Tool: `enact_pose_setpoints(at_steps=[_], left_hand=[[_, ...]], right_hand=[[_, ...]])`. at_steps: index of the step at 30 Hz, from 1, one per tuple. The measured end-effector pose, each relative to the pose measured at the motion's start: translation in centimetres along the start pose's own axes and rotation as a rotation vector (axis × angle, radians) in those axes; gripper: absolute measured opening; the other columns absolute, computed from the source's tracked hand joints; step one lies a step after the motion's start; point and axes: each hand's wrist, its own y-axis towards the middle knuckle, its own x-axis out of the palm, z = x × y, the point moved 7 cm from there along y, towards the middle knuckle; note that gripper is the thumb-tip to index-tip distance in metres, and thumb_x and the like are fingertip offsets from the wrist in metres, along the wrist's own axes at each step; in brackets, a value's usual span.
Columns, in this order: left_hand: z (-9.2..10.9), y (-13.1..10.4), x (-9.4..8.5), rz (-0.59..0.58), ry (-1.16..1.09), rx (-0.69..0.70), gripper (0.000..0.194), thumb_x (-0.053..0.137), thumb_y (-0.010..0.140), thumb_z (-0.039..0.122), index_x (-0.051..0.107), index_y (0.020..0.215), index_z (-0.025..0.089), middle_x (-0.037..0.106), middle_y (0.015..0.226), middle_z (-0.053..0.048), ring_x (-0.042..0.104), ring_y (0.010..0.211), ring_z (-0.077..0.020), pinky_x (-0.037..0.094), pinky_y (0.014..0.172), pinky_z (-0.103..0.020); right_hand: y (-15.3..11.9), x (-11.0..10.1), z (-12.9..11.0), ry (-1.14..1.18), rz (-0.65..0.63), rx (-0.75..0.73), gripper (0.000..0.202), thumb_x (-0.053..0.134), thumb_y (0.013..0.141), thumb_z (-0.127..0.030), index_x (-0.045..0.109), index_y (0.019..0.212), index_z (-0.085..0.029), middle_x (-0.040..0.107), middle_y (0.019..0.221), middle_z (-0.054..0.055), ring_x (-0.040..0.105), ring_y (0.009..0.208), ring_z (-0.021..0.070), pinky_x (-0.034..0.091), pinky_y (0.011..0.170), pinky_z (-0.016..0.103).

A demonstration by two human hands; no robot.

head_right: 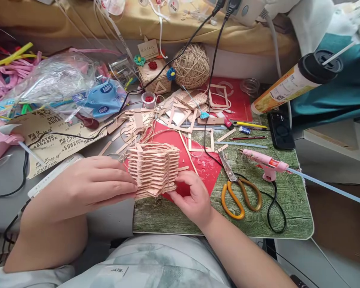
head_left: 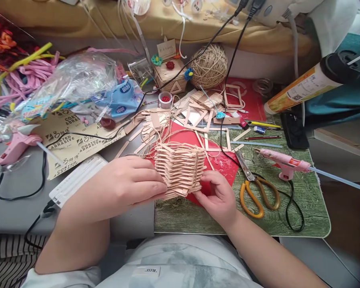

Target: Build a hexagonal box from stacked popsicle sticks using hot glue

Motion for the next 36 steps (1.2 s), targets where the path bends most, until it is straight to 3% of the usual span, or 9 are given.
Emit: enact_pose_setpoints(at_steps=[9,22,36], left_hand=[[-0.3,0.0,0.1,-0.018,-0.043,-0.005,0.016,0.068,0.100,0.017,0.072,0.114,0.023,0.082,0.104,-0.003,0.076,0.098,-0.0187,0.058,0.091,-0.033],[-0.2,0.4,0.4,-0.030,-0.027,0.020,0.006,0.068,0.101,0.019,0.071,0.107,0.019,0.080,0.095,-0.005,0.073,0.091,-0.0185,0.056,0.088,-0.031],[-0.4,0.2,0.6,-0.062,-0.068,-0.002,0.017,0.068,0.099,0.014,0.071,0.114,0.022,0.081,0.098,-0.005,0.074,0.094,-0.0198,0.058,0.089,-0.034]], right_hand=[[0.5,-0.4,-1.4,-0.027,0.016,-0.092,0.048,0.086,0.085,-0.011,0.067,0.126,-0.029,0.075,0.106,0.006,0.073,0.097,0.0244,0.063,0.086,0.042],[0.7,-0.5,-1.8,-0.056,0.001,-0.153,0.043,0.081,0.089,-0.012,0.067,0.126,-0.028,0.075,0.103,0.006,0.074,0.090,0.0228,0.064,0.080,0.040],[0.6,-0.5,-1.9,-0.069,-0.012,-0.166,0.045,0.082,0.088,-0.010,0.067,0.126,-0.028,0.074,0.103,0.007,0.073,0.091,0.0231,0.065,0.079,0.040]])
